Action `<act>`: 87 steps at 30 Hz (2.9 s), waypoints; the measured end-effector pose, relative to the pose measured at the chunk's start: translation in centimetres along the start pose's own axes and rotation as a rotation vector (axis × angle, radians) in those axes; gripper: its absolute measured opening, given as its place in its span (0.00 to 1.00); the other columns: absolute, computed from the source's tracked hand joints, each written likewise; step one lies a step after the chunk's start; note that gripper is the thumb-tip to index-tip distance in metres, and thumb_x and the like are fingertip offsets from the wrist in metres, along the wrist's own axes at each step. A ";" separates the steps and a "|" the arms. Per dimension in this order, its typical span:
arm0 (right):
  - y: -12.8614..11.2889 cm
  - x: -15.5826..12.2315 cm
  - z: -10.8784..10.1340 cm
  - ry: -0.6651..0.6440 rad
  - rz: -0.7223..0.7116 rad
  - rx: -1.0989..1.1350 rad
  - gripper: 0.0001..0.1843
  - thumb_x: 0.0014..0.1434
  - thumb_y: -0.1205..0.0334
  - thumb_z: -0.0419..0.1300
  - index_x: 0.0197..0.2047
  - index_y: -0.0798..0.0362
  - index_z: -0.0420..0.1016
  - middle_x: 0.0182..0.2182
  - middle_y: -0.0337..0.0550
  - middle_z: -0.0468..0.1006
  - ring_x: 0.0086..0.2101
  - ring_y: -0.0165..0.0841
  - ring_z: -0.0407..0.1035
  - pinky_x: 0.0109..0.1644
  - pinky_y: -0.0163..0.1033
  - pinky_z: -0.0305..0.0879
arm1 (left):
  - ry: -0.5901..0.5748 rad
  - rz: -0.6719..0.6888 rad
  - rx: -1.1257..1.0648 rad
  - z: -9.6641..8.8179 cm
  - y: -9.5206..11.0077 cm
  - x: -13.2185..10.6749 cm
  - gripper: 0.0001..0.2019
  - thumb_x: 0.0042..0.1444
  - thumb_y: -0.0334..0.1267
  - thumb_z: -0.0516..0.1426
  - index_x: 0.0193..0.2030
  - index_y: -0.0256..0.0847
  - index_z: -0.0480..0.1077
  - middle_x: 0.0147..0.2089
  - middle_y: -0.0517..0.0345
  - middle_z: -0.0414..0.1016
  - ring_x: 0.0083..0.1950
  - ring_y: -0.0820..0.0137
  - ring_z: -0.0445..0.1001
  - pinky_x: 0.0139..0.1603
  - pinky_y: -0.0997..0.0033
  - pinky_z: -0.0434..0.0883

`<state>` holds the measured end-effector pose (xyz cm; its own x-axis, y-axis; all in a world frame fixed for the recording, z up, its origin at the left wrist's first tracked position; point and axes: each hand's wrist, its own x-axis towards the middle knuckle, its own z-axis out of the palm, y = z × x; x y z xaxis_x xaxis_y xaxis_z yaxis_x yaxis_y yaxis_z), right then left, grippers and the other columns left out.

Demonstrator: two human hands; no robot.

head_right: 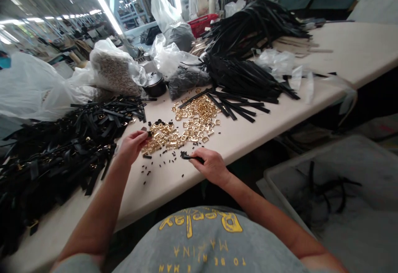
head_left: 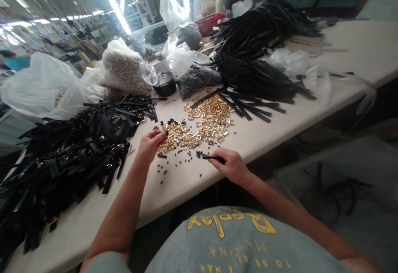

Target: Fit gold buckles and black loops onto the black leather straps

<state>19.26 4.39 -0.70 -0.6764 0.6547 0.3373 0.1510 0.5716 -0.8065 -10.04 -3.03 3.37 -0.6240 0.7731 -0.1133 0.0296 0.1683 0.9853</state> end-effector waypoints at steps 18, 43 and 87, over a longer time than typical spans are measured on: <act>-4.4 0.1 -1.6 0.187 -0.333 -0.433 0.14 0.69 0.59 0.53 0.34 0.53 0.76 0.28 0.38 0.74 0.28 0.27 0.65 0.32 0.33 0.55 | -0.180 -0.374 -0.708 9.7 -0.1 -11.3 0.15 0.41 0.37 0.72 0.33 0.36 0.73 0.29 0.61 0.77 0.27 0.79 0.75 0.28 0.85 0.73; -2.2 -3.9 0.4 -0.002 -0.112 -0.184 0.19 0.70 0.61 0.46 0.60 0.55 0.66 0.31 0.43 0.81 0.26 0.32 0.74 0.32 0.35 0.65 | -0.369 -0.196 -0.265 10.1 -2.8 -14.8 0.13 0.44 0.40 0.68 0.35 0.37 0.74 0.26 0.59 0.76 0.27 0.74 0.72 0.33 0.74 0.70; 0.7 0.2 -0.1 -0.069 0.395 0.655 0.14 0.58 0.51 0.60 0.35 0.54 0.70 0.27 0.38 0.76 0.19 0.22 0.64 0.22 0.28 0.61 | -0.315 0.384 1.290 7.2 0.5 -1.5 0.13 0.55 0.48 0.59 0.33 0.41 0.77 0.37 0.50 0.76 0.35 0.64 0.70 0.37 0.66 0.63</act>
<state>19.34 5.00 -1.18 -0.7075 0.7051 -0.0490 -0.0528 -0.1218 -0.9912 -3.47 0.29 3.16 -0.2163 0.9745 -0.0590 0.9605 0.2232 0.1659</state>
